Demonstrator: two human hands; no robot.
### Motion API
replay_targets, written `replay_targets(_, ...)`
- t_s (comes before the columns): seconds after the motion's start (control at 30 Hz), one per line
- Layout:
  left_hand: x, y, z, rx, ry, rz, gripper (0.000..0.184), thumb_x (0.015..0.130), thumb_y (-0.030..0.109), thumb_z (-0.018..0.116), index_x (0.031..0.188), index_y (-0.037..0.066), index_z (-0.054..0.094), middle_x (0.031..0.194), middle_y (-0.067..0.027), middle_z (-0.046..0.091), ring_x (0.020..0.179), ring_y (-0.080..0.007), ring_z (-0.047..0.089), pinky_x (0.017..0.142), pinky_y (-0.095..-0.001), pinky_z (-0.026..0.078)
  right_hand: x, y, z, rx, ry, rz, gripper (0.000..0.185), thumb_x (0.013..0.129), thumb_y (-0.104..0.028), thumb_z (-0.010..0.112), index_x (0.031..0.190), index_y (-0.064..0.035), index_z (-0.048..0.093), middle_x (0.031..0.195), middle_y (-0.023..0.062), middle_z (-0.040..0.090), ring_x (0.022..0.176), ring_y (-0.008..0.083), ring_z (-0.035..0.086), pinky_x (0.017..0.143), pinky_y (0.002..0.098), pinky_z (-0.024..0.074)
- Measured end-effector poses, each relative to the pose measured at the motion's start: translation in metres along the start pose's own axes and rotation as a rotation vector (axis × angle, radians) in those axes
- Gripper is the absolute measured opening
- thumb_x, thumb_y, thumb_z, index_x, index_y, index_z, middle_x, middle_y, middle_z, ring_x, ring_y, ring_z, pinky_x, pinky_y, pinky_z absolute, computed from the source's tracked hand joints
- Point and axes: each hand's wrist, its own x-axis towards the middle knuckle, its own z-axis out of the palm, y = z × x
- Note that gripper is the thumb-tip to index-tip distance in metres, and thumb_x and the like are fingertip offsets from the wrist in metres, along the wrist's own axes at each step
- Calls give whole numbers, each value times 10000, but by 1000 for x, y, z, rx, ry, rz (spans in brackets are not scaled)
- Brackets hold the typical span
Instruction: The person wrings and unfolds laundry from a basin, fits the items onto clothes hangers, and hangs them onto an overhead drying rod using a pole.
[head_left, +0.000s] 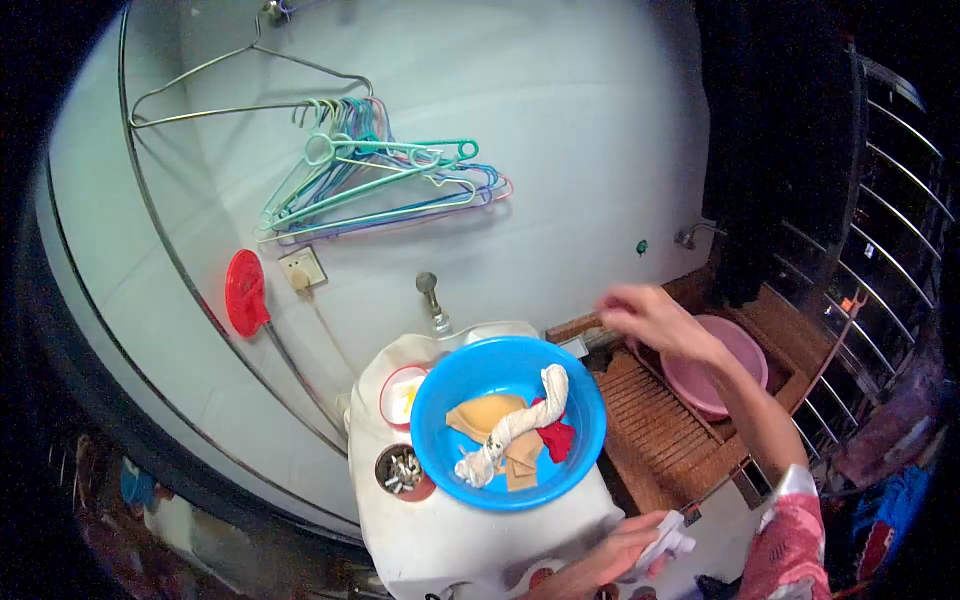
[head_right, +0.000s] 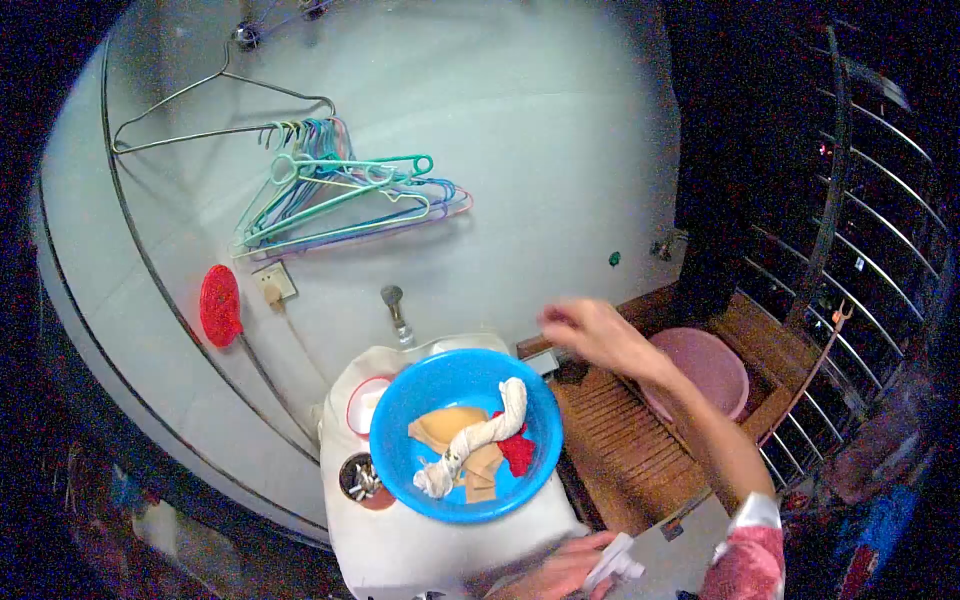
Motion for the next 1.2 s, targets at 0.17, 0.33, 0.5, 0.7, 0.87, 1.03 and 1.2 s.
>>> replay_targets(0.17, -35, 40, -18, -116, -130, 147, 566, 816, 219, 583, 1282, -8, 354, 957, -74, 575, 651, -149, 566, 540, -248, 449, 155, 17, 25, -115, 162, -62, 295, 872, -198, 479, 1076, 0, 559, 797, 102, 613, 673, 155, 592, 559, 299, 506)
replay_targets(0.33, -47, 48, -44, -32, 29, 65, 616, 796, 272, 591, 1285, -3, 337, 933, -117, 574, 653, -182, 568, 537, -290, 473, 250, 7, 50, -251, 557, -307, 227, 851, -162, 464, 979, -47, 612, 870, 165, 630, 802, 330, 601, 735, 425, 463)
replay_targets(0.5, -48, 59, -26, -184, 137, 246, 574, 796, 246, 612, 1248, -14, 372, 1059, -173, 552, 725, -246, 633, 555, -341, 562, 276, -21, 65, -270, 510, -291, 193, 812, -125, 483, 865, -30, 643, 843, 163, 636, 793, 318, 607, 719, 420, 464)
replay_targets(0.7, -52, 69, -35, -146, -44, 234, 572, 812, 258, 590, 1254, -21, 358, 987, -170, 577, 632, -249, 631, 505, -346, 543, 263, -31, 83, -82, 466, -319, 151, 772, -98, 531, 828, -10, 640, 734, 130, 629, 661, 254, 609, 633, 384, 474)
replay_targets(0.87, -48, 66, -39, -149, -49, 231, 553, 820, 263, 578, 1250, -10, 362, 906, -151, 589, 573, -241, 612, 469, -340, 520, 257, -43, 91, 501, 72, -44, 178, 811, -131, 554, 881, 18, 622, 640, 54, 575, 538, 120, 537, 464, 276, 411)
replay_targets(1.03, -48, 58, -46, -205, 46, 229, 502, 837, 231, 559, 1249, 5, 383, 882, -141, 594, 596, -234, 609, 482, -342, 520, 265, -45, 98, 523, -199, 9, 247, 830, -202, 601, 1028, -56, 618, 664, -30, 505, 530, 42, 417, 440, 192, 321)
replay_targets(1.2, -55, 62, -49, -180, 105, 258, 467, 841, 213, 556, 1237, 6, 418, 857, -118, 602, 608, -214, 600, 503, -331, 515, 260, -54, 112, 535, -110, -30, 224, 865, -295, 532, 881, -87, 613, 653, -56, 471, 552, 24, 376, 480, 184, 265)
